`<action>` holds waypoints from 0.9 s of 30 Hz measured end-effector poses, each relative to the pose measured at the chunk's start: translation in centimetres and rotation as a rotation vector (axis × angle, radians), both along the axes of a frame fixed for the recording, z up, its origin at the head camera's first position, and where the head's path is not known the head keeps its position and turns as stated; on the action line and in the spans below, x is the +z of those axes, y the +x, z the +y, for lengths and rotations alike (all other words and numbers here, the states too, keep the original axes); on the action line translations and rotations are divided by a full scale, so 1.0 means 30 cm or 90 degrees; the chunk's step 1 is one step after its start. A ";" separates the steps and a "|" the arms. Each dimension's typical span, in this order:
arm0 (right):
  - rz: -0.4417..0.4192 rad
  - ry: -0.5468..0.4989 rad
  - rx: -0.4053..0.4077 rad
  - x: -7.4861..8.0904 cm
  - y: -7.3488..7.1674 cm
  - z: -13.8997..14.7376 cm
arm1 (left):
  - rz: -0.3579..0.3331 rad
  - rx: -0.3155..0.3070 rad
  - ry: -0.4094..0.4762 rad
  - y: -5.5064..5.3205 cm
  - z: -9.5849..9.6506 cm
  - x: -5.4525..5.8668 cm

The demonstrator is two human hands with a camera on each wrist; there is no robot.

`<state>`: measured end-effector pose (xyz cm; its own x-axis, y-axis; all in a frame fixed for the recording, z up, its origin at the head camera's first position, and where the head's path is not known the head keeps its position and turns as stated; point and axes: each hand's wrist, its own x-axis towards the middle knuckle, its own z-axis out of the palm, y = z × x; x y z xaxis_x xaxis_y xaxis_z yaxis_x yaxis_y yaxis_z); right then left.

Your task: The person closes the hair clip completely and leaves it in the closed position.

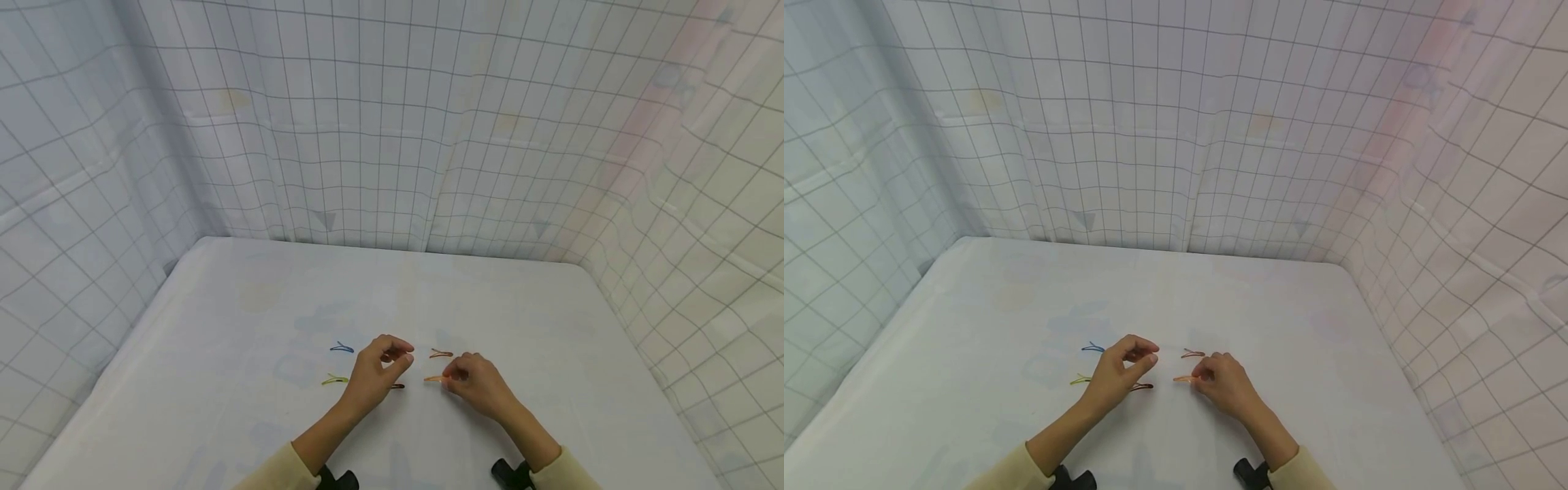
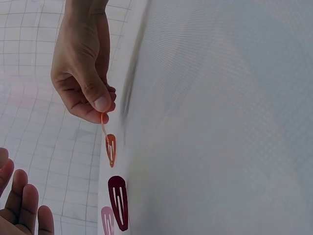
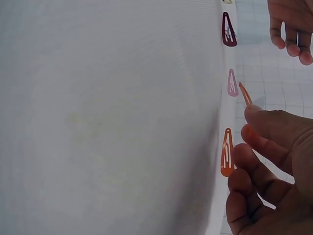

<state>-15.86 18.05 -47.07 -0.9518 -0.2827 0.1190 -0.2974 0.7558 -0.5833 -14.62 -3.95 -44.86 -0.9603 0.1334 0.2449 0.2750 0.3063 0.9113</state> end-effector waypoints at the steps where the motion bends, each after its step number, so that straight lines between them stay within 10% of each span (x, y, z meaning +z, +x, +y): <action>1: -0.004 0.006 -0.001 -0.002 0.000 0.001 | 0.000 0.000 0.001 0.000 -0.001 0.001; 27: 0.021 0.060 0.040 -0.037 -0.003 0.015 | -0.005 0.003 -0.004 -0.002 -0.003 0.004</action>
